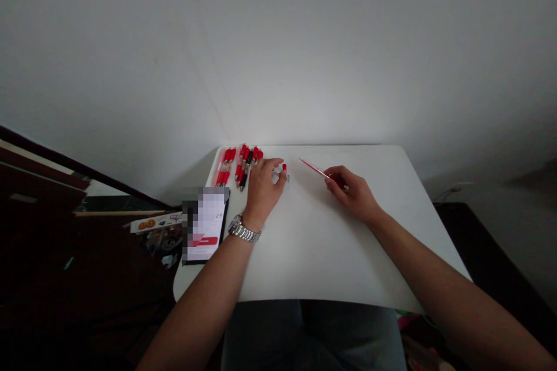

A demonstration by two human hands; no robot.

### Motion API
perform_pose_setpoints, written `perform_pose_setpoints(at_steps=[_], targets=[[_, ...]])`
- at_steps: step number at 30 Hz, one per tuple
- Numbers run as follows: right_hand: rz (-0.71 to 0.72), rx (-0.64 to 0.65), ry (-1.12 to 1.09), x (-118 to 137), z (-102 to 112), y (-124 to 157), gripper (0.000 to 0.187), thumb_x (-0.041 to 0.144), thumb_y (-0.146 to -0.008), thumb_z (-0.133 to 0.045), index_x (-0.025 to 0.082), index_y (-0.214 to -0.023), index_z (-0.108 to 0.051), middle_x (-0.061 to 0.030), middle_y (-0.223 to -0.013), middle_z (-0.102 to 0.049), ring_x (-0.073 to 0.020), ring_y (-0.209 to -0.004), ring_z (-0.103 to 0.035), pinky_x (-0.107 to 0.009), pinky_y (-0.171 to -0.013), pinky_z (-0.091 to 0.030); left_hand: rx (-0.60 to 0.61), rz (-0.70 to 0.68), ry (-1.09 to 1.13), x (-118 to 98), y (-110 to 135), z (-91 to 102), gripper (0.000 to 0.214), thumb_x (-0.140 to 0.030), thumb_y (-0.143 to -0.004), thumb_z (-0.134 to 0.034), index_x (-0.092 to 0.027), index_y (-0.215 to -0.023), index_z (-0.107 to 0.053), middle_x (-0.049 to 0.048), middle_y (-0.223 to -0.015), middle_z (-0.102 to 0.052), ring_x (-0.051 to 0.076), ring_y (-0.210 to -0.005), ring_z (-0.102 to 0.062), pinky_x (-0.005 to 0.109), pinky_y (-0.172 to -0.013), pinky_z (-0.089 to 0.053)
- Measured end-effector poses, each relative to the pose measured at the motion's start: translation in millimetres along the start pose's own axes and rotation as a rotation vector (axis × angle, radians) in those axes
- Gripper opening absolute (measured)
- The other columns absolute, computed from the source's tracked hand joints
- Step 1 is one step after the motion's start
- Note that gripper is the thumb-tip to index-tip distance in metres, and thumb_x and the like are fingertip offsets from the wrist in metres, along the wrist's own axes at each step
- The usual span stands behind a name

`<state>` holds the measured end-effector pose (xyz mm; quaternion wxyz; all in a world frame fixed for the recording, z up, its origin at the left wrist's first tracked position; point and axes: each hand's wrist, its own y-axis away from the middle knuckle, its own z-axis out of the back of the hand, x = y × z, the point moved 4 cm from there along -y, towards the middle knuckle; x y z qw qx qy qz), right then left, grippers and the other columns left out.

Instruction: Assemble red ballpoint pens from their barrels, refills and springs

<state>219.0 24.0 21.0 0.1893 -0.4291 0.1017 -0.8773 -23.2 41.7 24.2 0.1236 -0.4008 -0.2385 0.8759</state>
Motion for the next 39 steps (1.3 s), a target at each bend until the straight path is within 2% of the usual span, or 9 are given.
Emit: perform_pose_setpoints(at_steps=[8, 25, 31, 35, 39], targets=[[0.0, 0.006, -0.002, -1.7, 0.0, 0.5, 0.029, 0.046, -0.1, -0.053, 0.021, -0.11, -0.063, -0.0027, -0.078, -0.066, -0.0155, -0.065, -0.058, -0.027, -0.062, -0.047, 0.02, -0.017, -0.069, -1.2, -0.7, 0.0, 0.022, -0.014, -0.089, -0.064, -0.023, -0.107, -0.071, 0.0087, -0.105, -0.068, 0.029, -0.104, -0.061, 0.046, -0.1, -0.046], [-0.003, -0.002, 0.006, 2.7, 1.6, -1.1, 0.027, 0.044, -0.1, -0.053, 0.02, -0.108, -0.063, -0.0024, -0.075, -0.065, -0.0151, -0.063, -0.057, -0.027, -0.061, -0.047, 0.005, -0.018, -0.068, -5.0, -3.5, 0.7, 0.012, -0.017, -0.09, -0.066, -0.023, -0.1, -0.071, 0.0081, -0.101, -0.068, 0.028, -0.101, -0.062, 0.044, -0.095, -0.047], [0.007, -0.005, 0.012, 1.9, 1.6, -0.3, 0.028, 0.046, -0.1, -0.053, 0.021, -0.107, -0.063, -0.0027, -0.076, -0.067, -0.0152, -0.064, -0.058, -0.027, -0.061, -0.047, -0.059, 0.045, 0.087, -1.6, -2.5, 0.4, 0.011, -0.021, -0.092, -0.066, -0.022, -0.103, -0.069, 0.0075, -0.104, -0.069, 0.025, -0.099, -0.064, 0.043, -0.096, -0.05], [0.004, 0.005, 0.013, 1.0, 1.0, 0.1, 0.027, 0.045, -0.1, -0.053, 0.021, -0.108, -0.063, -0.0021, -0.076, -0.065, -0.0151, -0.064, -0.058, -0.027, -0.062, -0.046, -0.084, 0.113, 0.363, 0.5, -2.4, -1.9, 0.012, -0.027, -0.094, -0.066, -0.022, -0.105, -0.067, 0.0069, -0.106, -0.07, 0.02, -0.098, -0.066, 0.038, -0.094, -0.053], [0.004, 0.014, 0.008, 2.0, 0.6, 0.2, 0.025, 0.043, -0.1, -0.054, 0.02, -0.107, -0.063, -0.0014, -0.075, -0.064, -0.0146, -0.064, -0.057, -0.027, -0.062, -0.046, -0.106, 0.182, 0.631, 1.9, -3.4, -4.0, 0.022, -0.039, -0.092, -0.071, -0.021, -0.104, -0.065, 0.0068, -0.105, -0.071, 0.017, -0.096, -0.069, 0.034, -0.093, -0.056]])
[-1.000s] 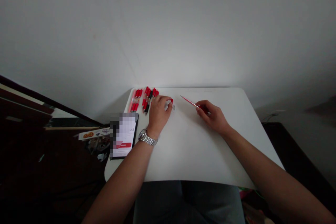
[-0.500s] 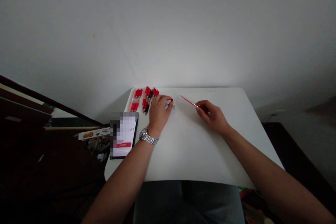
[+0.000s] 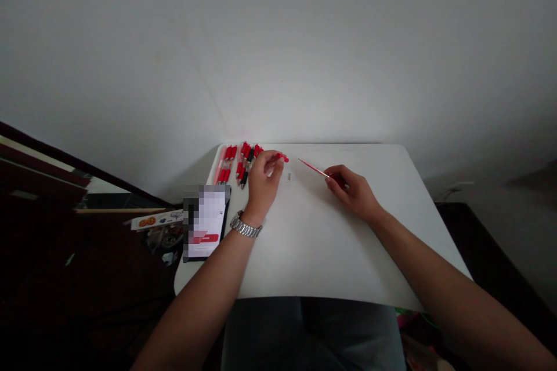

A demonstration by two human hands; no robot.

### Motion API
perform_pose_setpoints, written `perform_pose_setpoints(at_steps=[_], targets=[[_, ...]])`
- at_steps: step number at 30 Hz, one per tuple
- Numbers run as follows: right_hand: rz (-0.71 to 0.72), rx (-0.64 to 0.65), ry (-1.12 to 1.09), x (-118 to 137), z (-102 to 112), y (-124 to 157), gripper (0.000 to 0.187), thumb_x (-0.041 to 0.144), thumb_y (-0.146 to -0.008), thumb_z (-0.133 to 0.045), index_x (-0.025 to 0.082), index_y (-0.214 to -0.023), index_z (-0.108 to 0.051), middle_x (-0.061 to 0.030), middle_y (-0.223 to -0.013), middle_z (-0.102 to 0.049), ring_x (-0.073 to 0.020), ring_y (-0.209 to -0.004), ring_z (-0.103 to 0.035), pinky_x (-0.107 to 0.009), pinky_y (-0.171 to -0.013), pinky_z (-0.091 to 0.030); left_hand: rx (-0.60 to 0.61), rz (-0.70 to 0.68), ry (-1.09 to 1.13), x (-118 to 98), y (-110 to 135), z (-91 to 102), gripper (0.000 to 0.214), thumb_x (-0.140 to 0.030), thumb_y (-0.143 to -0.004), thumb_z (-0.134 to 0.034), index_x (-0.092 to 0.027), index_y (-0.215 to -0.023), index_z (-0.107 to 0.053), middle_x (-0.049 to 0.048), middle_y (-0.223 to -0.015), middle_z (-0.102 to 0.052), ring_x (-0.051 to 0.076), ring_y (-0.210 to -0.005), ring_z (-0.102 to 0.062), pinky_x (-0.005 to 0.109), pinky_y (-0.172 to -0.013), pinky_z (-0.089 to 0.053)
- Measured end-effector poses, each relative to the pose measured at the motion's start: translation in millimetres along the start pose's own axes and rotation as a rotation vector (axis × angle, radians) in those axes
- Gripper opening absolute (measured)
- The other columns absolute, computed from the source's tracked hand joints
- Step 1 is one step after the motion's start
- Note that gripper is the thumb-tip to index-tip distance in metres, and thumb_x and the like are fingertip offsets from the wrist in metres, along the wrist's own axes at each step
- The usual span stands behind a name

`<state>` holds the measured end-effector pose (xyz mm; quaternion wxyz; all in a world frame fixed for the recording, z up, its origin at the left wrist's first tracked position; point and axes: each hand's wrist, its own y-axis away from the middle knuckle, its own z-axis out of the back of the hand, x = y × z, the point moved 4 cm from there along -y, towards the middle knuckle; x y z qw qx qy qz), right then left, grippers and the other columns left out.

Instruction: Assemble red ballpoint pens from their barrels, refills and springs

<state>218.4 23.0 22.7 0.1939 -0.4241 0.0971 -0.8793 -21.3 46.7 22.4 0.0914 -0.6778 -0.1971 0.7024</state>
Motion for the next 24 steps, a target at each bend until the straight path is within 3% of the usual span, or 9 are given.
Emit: perform_pose_setpoints(at_steps=[10, 24], targets=[[0.032, 0.036, 0.043, -2, -2, 1, 0.024, 0.04, -0.099, -0.054, 0.019, -0.108, -0.063, -0.0017, -0.076, -0.065, -0.0138, -0.063, -0.055, -0.026, -0.061, -0.043, -0.009, 0.201, 0.453, 7, 5, -8.1, 0.027, -0.037, -0.087, -0.079, -0.021, -0.102, -0.064, 0.0033, -0.1, -0.073, 0.016, -0.095, -0.073, 0.036, -0.093, -0.061], [0.03, 0.052, 0.045, -1, -3, 1, 0.025, 0.04, -0.099, -0.054, 0.02, -0.11, -0.064, -0.001, -0.074, -0.064, -0.0137, -0.061, -0.053, -0.026, -0.06, -0.042, 0.084, 0.289, 0.468, -1, 12, -16.9, 0.031, -0.036, -0.084, -0.082, -0.02, -0.103, -0.063, 0.0033, -0.096, -0.074, 0.016, -0.095, -0.073, 0.036, -0.092, -0.061]])
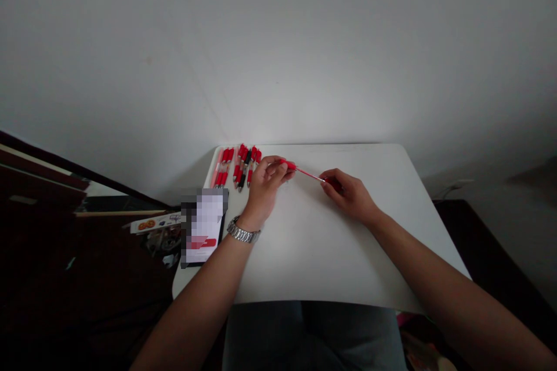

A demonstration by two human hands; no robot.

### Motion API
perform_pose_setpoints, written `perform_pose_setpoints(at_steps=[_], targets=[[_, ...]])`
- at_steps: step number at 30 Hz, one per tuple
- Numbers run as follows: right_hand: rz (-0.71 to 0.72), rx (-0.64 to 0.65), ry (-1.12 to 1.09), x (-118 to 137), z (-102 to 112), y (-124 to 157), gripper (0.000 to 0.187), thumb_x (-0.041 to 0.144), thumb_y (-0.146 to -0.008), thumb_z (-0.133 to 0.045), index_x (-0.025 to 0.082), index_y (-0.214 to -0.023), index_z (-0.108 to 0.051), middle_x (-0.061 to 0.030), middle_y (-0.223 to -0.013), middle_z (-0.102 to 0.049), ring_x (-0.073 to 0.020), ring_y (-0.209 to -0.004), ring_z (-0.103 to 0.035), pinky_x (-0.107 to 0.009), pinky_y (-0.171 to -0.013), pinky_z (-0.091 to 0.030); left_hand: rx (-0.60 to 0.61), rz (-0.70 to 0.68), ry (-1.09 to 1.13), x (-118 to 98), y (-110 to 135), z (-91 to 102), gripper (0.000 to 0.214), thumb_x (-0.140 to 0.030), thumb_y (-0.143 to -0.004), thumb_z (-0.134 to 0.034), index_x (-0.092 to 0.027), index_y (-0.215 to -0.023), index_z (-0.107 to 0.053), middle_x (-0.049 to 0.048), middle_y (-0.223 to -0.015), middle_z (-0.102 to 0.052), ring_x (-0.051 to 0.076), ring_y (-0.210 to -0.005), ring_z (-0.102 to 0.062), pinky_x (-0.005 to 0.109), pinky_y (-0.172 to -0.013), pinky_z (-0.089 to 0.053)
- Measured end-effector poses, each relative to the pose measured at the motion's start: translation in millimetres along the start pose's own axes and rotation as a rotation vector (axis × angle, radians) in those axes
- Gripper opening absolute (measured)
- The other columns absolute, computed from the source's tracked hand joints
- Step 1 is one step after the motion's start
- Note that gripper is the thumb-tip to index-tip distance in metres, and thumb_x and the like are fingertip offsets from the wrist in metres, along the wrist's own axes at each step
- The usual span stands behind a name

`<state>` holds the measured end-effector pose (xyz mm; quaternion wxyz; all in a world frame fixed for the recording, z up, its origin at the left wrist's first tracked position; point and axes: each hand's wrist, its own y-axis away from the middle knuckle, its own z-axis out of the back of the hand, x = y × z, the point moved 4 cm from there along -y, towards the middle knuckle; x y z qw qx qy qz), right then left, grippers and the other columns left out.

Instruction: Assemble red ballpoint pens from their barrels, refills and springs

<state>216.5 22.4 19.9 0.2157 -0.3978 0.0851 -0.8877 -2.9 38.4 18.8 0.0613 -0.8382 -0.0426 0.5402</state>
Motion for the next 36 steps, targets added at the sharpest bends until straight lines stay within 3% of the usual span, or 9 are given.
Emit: perform_pose_setpoints(at_steps=[24, 32, 36], targets=[[0.053, 0.026, -0.01, 5, -4, 3, 0.021, 0.035, -0.1, -0.053, 0.02, -0.112, -0.063, -0.002, -0.079, -0.067, -0.0146, -0.065, -0.058, -0.026, -0.063, -0.046, 0.197, 0.097, -0.049, 8, 11, -13.6, 0.026, -0.032, -0.088, -0.078, -0.019, -0.104, -0.064, 0.0052, -0.103, -0.072, 0.018, -0.102, -0.07, 0.04, -0.099, -0.059], [0.025, 0.027, -0.039, 6, -4, 3, 0.023, 0.038, -0.1, -0.052, 0.021, -0.112, -0.063, -0.0027, -0.078, -0.066, -0.0154, -0.064, -0.056, -0.028, -0.062, -0.047, 0.196, 0.051, -0.235, -5, 11, -13.9, 0.032, -0.036, -0.087, -0.078, -0.021, -0.112, -0.068, 0.0079, -0.114, -0.071, 0.014, -0.086, -0.07, 0.029, -0.081, -0.059], [-0.004, 0.0, -0.068, 6, -2, 2, 0.023, 0.039, -0.1, -0.053, 0.02, -0.11, -0.062, -0.0017, -0.075, -0.063, -0.0145, -0.062, -0.055, -0.027, -0.061, -0.046, 0.115, -0.018, -0.31, -14, 10, -9.9, 0.034, -0.041, -0.088, -0.075, -0.022, -0.115, -0.067, 0.0063, -0.115, -0.067, 0.008, -0.069, -0.064, 0.023, -0.063, -0.053]])
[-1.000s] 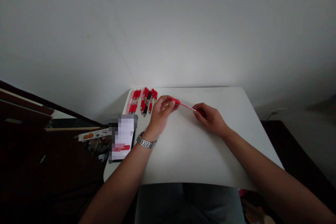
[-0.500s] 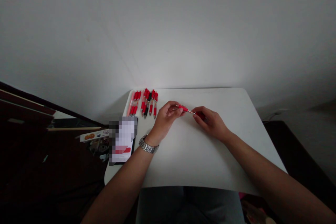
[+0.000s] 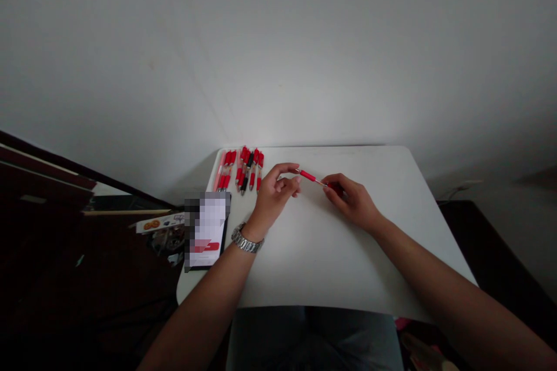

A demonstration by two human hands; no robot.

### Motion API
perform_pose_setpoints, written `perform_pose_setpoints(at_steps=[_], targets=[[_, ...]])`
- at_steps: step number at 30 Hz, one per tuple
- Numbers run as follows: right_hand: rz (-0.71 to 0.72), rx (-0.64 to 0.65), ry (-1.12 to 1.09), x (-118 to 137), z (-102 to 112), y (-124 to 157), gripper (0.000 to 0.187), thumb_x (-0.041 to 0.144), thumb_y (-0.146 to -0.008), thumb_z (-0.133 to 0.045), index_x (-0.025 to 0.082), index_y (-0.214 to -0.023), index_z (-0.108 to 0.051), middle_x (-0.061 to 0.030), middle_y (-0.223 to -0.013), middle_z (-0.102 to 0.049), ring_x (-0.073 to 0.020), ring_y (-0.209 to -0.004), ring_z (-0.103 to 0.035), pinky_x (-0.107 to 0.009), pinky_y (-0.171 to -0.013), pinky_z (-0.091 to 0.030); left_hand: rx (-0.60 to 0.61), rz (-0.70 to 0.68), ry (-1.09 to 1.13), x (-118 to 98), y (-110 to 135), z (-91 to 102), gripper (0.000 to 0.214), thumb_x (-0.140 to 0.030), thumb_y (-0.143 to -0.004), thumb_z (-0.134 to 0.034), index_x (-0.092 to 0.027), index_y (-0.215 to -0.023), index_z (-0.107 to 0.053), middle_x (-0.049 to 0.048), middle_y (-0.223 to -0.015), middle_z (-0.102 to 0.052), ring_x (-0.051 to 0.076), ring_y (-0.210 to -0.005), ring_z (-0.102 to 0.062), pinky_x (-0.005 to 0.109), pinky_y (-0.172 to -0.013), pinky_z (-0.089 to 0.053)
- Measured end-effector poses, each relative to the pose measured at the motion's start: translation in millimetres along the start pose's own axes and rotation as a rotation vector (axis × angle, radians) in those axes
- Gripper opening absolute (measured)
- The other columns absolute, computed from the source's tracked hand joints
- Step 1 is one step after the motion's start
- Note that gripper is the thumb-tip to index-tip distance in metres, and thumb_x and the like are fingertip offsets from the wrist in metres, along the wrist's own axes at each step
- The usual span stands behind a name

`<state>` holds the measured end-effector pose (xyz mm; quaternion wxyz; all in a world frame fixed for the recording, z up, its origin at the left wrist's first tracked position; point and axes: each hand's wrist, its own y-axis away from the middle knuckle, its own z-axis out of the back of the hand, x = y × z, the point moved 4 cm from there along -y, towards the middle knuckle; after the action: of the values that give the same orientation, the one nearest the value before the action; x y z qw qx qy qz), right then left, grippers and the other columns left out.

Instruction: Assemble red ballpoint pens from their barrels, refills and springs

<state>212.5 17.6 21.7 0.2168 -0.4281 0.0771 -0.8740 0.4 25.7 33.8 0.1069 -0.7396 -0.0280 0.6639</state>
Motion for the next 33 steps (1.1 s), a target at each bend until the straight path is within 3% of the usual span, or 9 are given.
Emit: perform_pose_setpoints(at_steps=[4, 6, 9, 13, 17, 33], targets=[[-0.035, -0.018, -0.042, -5, 1, 0, 0.024, 0.041, -0.101, -0.054, 0.02, -0.109, -0.061, -0.0018, -0.077, -0.064, -0.0147, -0.064, -0.056, -0.028, -0.061, -0.046, -0.131, -0.087, -0.082, -1, -2, 12.6, 0.028, -0.046, -0.094, -0.067, -0.022, -0.109, -0.067, 0.0028, -0.096, -0.065, 0.009, -0.062, -0.06, 0.023, -0.055, -0.046], [-0.04, -0.023, -0.059, -6, 0, 0, 0.024, 0.042, -0.101, -0.053, 0.02, -0.11, -0.061, -0.0019, -0.078, -0.064, -0.0148, -0.065, -0.057, -0.028, -0.062, -0.046, -0.196, -0.16, -0.193, -3, -3, 20.0, 0.024, -0.043, -0.097, -0.064, -0.022, -0.109, -0.066, 0.0019, -0.09, -0.064, 0.011, -0.065, -0.059, 0.024, -0.059, -0.047], [-0.039, -0.032, -0.066, -7, 1, 0, 0.025, 0.042, -0.101, -0.053, 0.02, -0.11, -0.061, -0.0015, -0.077, -0.063, -0.0146, -0.065, -0.056, -0.027, -0.062, -0.045, -0.242, -0.272, -0.464, -9, -4, 26.7, 0.015, -0.032, -0.098, -0.062, -0.022, -0.108, -0.067, 0.0055, -0.102, -0.067, 0.017, -0.086, -0.062, 0.03, -0.076, -0.05], [-0.044, -0.039, -0.061, -5, 2, -1, 0.027, 0.045, -0.101, -0.053, 0.02, -0.108, -0.061, -0.0011, -0.075, -0.062, -0.0143, -0.063, -0.054, -0.027, -0.06, -0.044, -0.179, -0.316, -0.811, -14, -5, 26.3, 0.014, -0.021, -0.094, -0.061, -0.021, -0.108, -0.065, 0.0063, -0.1, -0.065, 0.021, -0.09, -0.059, 0.039, -0.088, -0.049], [-0.054, -0.047, -0.075, -5, 2, -1, 0.027, 0.046, -0.1, -0.053, 0.021, -0.108, -0.061, -0.0012, -0.075, -0.062, -0.0148, -0.063, -0.054, -0.028, -0.06, -0.044, -0.112, -0.319, -0.992, -10, -5, 25.8, 0.018, -0.018, -0.092, -0.062, -0.021, -0.11, -0.064, 0.0085, -0.108, -0.066, 0.026, -0.102, -0.06, 0.044, -0.096, -0.048], [-0.069, -0.035, -0.086, -4, 0, -1, 0.029, 0.047, -0.101, -0.053, 0.021, -0.109, -0.061, -0.0017, -0.075, -0.063, -0.0155, -0.064, -0.057, -0.028, -0.059, -0.044, 0.021, -0.291, -1.117, 7, -6, 22.0, 0.024, -0.026, -0.088, -0.071, -0.023, -0.112, -0.07, 0.0091, -0.112, -0.059, 0.03, -0.111, -0.056, 0.048, -0.104, -0.044]])
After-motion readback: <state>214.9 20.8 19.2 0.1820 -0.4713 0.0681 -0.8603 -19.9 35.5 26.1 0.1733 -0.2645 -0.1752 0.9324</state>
